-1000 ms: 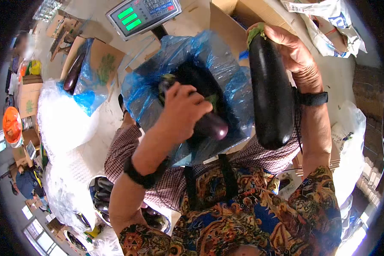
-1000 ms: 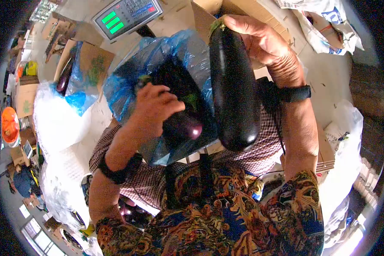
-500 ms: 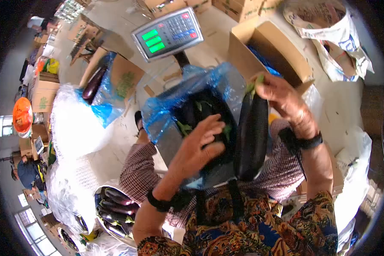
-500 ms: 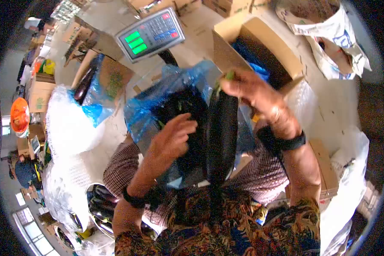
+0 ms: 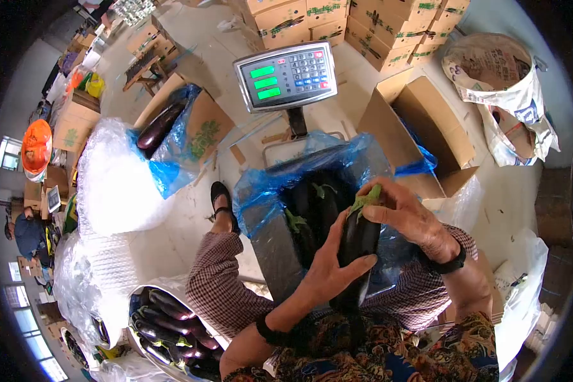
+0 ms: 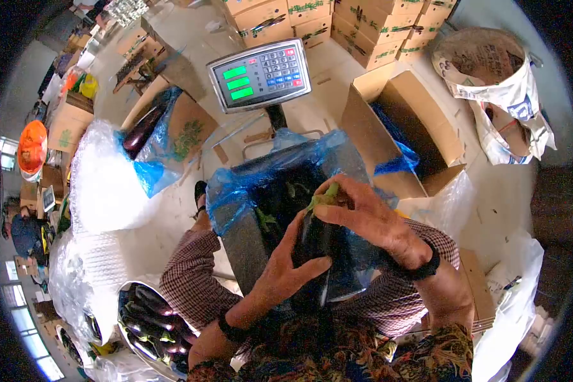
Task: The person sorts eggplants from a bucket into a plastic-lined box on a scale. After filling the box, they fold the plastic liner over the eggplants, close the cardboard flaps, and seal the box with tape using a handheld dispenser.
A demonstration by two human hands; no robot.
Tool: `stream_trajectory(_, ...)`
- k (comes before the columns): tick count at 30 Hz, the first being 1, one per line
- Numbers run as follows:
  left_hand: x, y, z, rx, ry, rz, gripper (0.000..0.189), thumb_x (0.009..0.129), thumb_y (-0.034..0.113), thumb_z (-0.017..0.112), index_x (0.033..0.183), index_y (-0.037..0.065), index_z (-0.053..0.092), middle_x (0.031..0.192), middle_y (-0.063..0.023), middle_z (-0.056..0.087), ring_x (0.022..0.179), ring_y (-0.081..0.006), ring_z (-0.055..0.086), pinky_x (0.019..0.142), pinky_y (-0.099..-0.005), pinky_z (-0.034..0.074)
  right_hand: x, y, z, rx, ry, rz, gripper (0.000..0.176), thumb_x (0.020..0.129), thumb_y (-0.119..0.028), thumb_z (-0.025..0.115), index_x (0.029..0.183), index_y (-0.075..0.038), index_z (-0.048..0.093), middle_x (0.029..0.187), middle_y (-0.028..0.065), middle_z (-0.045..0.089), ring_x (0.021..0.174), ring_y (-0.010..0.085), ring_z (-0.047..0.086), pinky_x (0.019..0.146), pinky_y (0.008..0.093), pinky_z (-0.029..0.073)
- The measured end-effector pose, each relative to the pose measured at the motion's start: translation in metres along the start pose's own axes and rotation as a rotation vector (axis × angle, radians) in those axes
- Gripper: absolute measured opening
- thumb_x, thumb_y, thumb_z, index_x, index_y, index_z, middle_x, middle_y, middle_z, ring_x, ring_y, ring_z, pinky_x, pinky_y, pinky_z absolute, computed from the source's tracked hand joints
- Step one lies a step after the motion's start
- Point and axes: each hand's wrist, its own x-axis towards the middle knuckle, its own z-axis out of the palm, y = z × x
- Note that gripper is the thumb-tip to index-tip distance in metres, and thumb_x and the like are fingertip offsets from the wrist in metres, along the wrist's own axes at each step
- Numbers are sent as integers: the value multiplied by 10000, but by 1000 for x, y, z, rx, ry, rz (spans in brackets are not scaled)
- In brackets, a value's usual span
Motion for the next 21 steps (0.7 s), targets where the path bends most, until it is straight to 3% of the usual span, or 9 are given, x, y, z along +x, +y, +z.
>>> stream_trajectory(3,2,-9,-5,-4,8,20,935,806,270,758,1487,6,172,1408,-169,396,1295,-246,402,1091,-370,320,2,0,3,-7,-2,12,367,878,-319,687,1100,-49,576,896,6,573,852,91,524,775,267,454)
stream_trajectory(5,3,-12,-7,161,16,95,948,839,414,703,1506,53,134,1307,-236,468,1130,-302,571,934,-380,473,4,0,3,-6,1,24,372,875,-322,690,1102,-49,576,901,8,576,861,93,526,779,269,456)
stream_trajectory(16,0,-14,-15,199,15,64,947,831,387,703,1503,44,129,1307,-256,478,1113,-313,584,941,-382,475,9,6,6,1,-33,44,386,878,-311,689,1137,-53,565,985,17,608,932,107,561,829,285,476)
stream_trajectory(21,-37,27,-41,342,95,51,900,795,304,726,1479,30,209,1267,-220,534,1128,-288,570,946,-372,462,11,8,5,141,-135,29,366,894,-288,671,1144,-44,560,1038,47,617,948,133,592,837,290,495)
